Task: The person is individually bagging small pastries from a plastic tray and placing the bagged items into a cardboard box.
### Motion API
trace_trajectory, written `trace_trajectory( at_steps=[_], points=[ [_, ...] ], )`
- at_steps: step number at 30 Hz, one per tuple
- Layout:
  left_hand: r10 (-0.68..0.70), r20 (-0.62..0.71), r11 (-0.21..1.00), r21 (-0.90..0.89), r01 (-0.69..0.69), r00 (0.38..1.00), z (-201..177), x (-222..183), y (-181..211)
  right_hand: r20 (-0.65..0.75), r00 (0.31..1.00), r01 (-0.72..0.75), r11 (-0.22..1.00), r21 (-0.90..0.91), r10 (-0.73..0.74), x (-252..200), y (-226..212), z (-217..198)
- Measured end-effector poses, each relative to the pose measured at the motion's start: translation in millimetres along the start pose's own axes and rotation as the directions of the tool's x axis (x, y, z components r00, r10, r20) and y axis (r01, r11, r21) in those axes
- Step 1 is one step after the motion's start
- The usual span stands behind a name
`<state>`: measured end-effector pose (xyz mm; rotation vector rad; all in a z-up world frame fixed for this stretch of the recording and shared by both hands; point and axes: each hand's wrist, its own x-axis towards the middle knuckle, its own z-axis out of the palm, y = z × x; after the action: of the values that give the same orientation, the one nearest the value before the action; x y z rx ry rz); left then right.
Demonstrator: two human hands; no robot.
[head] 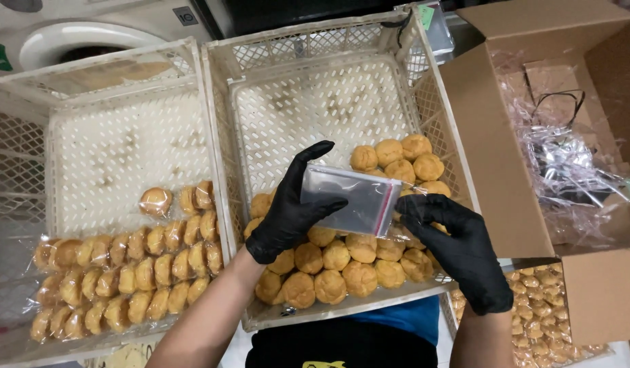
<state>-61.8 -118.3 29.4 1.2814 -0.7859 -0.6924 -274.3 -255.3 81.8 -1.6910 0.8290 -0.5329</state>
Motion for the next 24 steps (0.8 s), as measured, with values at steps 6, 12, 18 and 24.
trace_trajectory(
  at_steps=[6,12,18,24],
  points=[
    [0.026,0.004,0.998,0.065,-0.027,1.0,2.0,-4.1,-1.6,-0.099,0.995,0.018,0.996,0.083,-0.009,3.2,22.7,14.5],
    [0.06,-0.015,0.993,0.101,-0.058,0.998,0.5,-4.5,0.5,-0.123,0.986,-0.081,0.971,0.224,0.111,1.3,24.3,24.4],
    [0.079,-0.011,0.992,0.095,-0.077,0.997,1.5,-6.4,-0.2,-0.117,0.971,-0.16,0.933,0.324,0.207,-0.6,25.9,27.4],
    [0.059,0.042,0.995,0.082,-0.063,0.997,1.5,-8.7,1.6,-0.083,0.997,0.018,0.963,0.267,0.004,3.8,36.8,23.4]
  ],
)
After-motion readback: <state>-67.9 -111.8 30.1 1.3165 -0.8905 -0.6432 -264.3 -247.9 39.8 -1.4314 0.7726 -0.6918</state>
